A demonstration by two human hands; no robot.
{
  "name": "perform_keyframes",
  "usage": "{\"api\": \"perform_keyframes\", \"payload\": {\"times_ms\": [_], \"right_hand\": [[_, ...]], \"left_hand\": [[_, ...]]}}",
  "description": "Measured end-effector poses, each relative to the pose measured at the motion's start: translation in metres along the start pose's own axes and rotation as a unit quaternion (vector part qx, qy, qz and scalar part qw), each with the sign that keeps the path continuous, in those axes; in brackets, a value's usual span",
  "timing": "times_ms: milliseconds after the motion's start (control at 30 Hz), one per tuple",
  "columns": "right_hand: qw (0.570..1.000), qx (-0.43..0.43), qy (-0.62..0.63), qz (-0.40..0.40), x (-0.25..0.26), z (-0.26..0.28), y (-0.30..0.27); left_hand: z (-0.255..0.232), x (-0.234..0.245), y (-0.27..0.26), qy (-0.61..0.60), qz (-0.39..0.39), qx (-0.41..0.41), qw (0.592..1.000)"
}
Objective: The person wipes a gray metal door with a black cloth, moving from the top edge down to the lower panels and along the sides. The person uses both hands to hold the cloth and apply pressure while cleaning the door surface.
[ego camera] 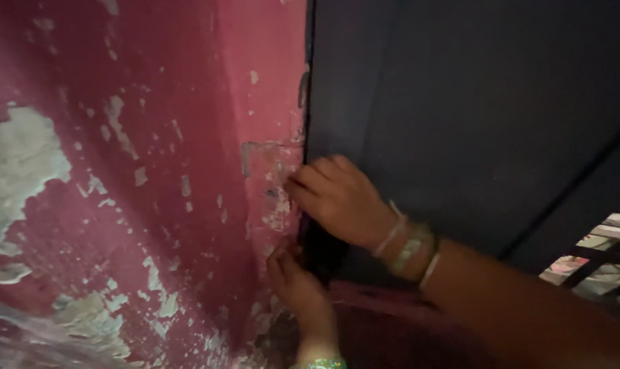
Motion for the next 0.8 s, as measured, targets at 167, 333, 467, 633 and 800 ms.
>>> {"api": "perform_keyframes", "payload": {"times_ms": [167,333,467,633,800], "right_hand": [[1.0,-0.006,0.019,0.005,0.008,-0.005,-0.014],[1.0,-0.022,0.001,0.009,-0.008,0.001,-0.003],[0.999,-0.036,0.009,0.019,-0.005,0.002,-0.011],[1.0,0.004,-0.004,-0.009,0.006,-0.007,-0.027],[0.999,0.02,-0.032,-0.001,-0.002,-0.008,-0.018]], "left_hand": [[0.007,0.001,0.004,-0.058,-0.018,0.099,0.993],[0.004,-0.004,0.0,0.08,0.006,-0.04,0.996],[-0.004,0.0,-0.003,0.097,0.003,-0.055,0.994],[-0.007,-0.001,-0.005,-0.006,0.003,0.084,0.996],[-0.001,-0.007,-0.006,-0.004,0.02,0.06,0.998]]}}
Point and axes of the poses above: each hand's wrist, its own y-axis towards the middle knuckle, its own x-axis out of the back of the hand, z = x × y, the point moved 2 cm from there along y, towards the middle knuckle
